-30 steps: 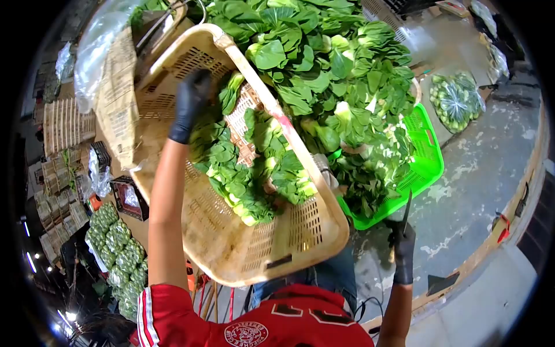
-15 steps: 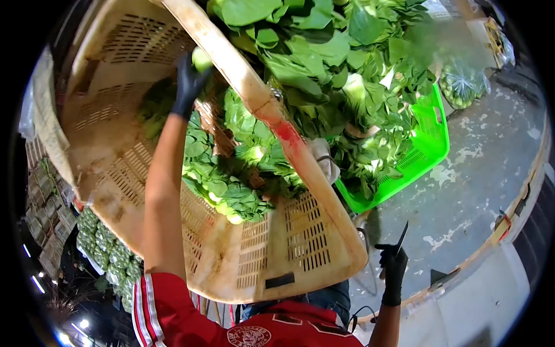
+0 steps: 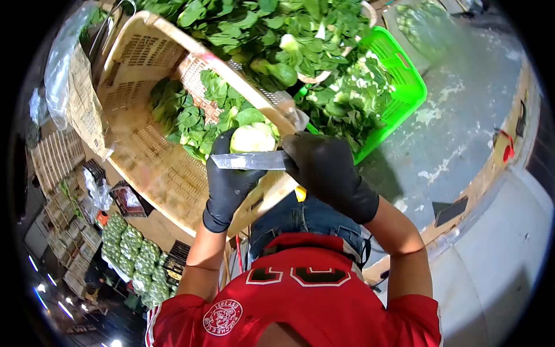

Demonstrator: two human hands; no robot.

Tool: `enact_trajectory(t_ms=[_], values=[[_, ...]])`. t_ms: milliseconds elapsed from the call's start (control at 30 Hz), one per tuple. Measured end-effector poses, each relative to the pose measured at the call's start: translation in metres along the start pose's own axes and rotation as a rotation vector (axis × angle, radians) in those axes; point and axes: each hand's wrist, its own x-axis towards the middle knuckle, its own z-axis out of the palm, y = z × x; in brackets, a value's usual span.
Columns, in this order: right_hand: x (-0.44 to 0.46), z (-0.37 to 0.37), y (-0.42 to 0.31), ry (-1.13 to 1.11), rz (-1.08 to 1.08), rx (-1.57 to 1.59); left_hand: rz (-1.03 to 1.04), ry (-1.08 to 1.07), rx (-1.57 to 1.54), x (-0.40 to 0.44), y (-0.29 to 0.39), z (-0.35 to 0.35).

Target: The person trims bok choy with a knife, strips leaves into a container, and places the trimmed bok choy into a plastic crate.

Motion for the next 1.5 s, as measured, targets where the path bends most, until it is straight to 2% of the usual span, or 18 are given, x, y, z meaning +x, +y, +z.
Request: enact_trajectory(t_ms=[300, 400, 467, 567, 633, 700, 733, 833, 967, 1033, 1100, 1133, 1167, 1233, 1300, 1367, 1467, 1500], values=[[-0.113, -0.037, 0.027, 0.078, 0.221, 0.059, 0.252, -0.062, 0.091, -0.027, 0.083, 0.066], [-0.163, 0.027, 0.109, 0.209, 0.266, 0.081, 0.227, -0.104, -0.031, -0.037, 0.098, 0.080], [-0.221, 0.065, 0.175, -0.146, 0.808, 0.168, 0.174, -0.103, -0.174, -0.039, 0.108, 0.091], [-0.231, 0.040, 0.152, 0.207, 0.892, 0.414, 0.008, -0.261, -0.253, -0.036, 0.111, 0.108], [-0.202, 0.008, 0.121, 0.488, 0.395, 0.630, -0.062, -0.442, -0.365, -0.034, 0.115, 0.116], [-0.181, -0.035, 0.075, 0.362, 0.230, 0.617, 0.072, -0.479, -0.272, -0.035, 0.113, 0.126], [-0.175, -0.031, 0.076, 0.501, 0.063, 0.433, 0.031, -0.539, -0.343, -0.036, 0.117, 0.125], [-0.164, -0.047, 0.083, 0.188, 0.244, 0.958, -0.027, -0.681, -0.549, -0.025, 0.116, 0.113], [-0.167, -0.045, 0.096, 0.224, 0.194, 0.921, 0.127, -0.839, -0.379, 0.002, 0.112, 0.106], [-0.174, -0.055, 0.103, 0.173, 0.233, 0.834, 0.078, -1.020, -0.529, 0.017, 0.106, 0.117], [-0.190, -0.058, 0.121, 0.020, 0.380, 1.079, -0.064, -0.854, -0.788, 0.023, 0.099, 0.138], [-0.193, -0.065, 0.113, 0.135, 0.340, 1.067, -0.115, -0.875, -0.698, 0.035, 0.098, 0.141], [-0.196, -0.069, 0.110, 0.152, 0.439, 1.082, -0.037, -0.739, -0.530, 0.035, 0.100, 0.147], [-0.196, -0.074, 0.110, 0.182, 0.632, 1.107, 0.495, -0.369, -0.076, 0.031, 0.062, 0.175], [-0.180, -0.066, 0.111, 0.270, 0.731, 1.062, -0.012, -0.715, -0.490, 0.010, 0.083, 0.159], [-0.160, -0.053, 0.113, 0.330, 0.777, 0.974, -0.110, -0.801, -0.547, -0.010, 0.078, 0.166], [-0.126, -0.046, 0.111, 0.385, 0.701, 1.090, -0.642, -0.862, -1.274, -0.010, 0.066, 0.152], [-0.115, -0.042, 0.116, 0.394, 0.685, 1.092, -0.801, -0.953, -1.694, -0.005, 0.046, 0.141]])
